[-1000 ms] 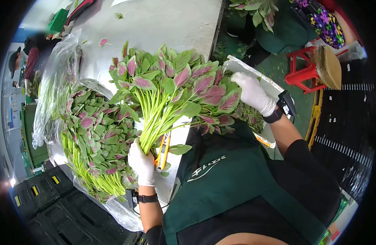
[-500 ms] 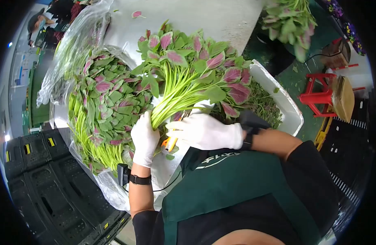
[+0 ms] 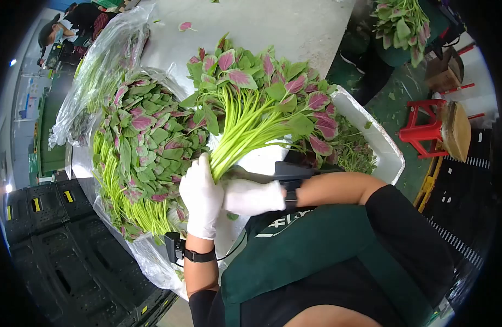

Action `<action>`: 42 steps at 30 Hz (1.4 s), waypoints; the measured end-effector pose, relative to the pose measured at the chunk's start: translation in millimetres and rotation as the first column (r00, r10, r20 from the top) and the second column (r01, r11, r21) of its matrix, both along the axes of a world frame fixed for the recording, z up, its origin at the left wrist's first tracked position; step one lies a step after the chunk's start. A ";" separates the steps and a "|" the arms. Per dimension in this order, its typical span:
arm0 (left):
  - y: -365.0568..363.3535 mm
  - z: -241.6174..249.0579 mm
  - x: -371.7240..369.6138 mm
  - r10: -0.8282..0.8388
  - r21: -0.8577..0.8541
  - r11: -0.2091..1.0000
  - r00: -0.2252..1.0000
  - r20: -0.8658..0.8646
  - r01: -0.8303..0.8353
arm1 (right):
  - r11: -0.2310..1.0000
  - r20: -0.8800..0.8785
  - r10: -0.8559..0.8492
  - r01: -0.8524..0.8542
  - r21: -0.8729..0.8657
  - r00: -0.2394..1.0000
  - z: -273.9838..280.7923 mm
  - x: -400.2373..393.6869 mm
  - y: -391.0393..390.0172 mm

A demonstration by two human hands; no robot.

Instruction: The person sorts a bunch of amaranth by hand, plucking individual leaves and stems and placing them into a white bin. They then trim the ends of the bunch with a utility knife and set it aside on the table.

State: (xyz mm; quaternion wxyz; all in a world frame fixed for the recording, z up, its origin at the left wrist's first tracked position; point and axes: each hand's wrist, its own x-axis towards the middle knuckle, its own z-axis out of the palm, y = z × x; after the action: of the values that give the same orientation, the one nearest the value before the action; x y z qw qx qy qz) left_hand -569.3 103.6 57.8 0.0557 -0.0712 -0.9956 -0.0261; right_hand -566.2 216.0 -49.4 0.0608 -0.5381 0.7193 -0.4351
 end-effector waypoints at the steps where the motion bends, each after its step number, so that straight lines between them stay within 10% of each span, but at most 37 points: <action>1: -0.3 -6.1 2.6 0.006 0.009 1.000 1.000 0.001 -0.006 | 0.990 0.077 0.081 -0.089 0.112 0.994 31.3 -6.9 25.0; 3: -2.7 -21.2 9.8 0.031 -0.022 0.999 0.999 0.043 -0.031 | 0.973 0.059 0.055 -0.040 -0.226 0.997 35.4 -5.2 57.7; 11: -0.9 -43.9 19.0 0.090 -0.054 0.995 0.994 0.059 -0.086 | 0.913 0.106 -0.406 0.408 -0.001 0.908 62.9 -39.4 162.4; 24: 3.3 -42.3 20.4 0.056 -0.134 0.990 0.996 0.065 -0.047 | 0.750 -0.004 -0.661 0.660 -0.039 0.750 78.3 -173.9 147.7; 42: -1.4 -36.4 10.2 0.035 -0.136 0.991 0.967 0.252 0.000 | 0.690 -0.392 -0.623 0.712 0.133 0.677 30.3 -261.9 141.1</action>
State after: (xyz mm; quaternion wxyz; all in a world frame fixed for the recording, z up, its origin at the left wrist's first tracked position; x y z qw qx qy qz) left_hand -559.1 102.3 21.4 -0.0770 -0.0621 -0.9946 0.0327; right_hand -828.1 357.0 -19.1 -0.1461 -0.2831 0.9195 -0.2304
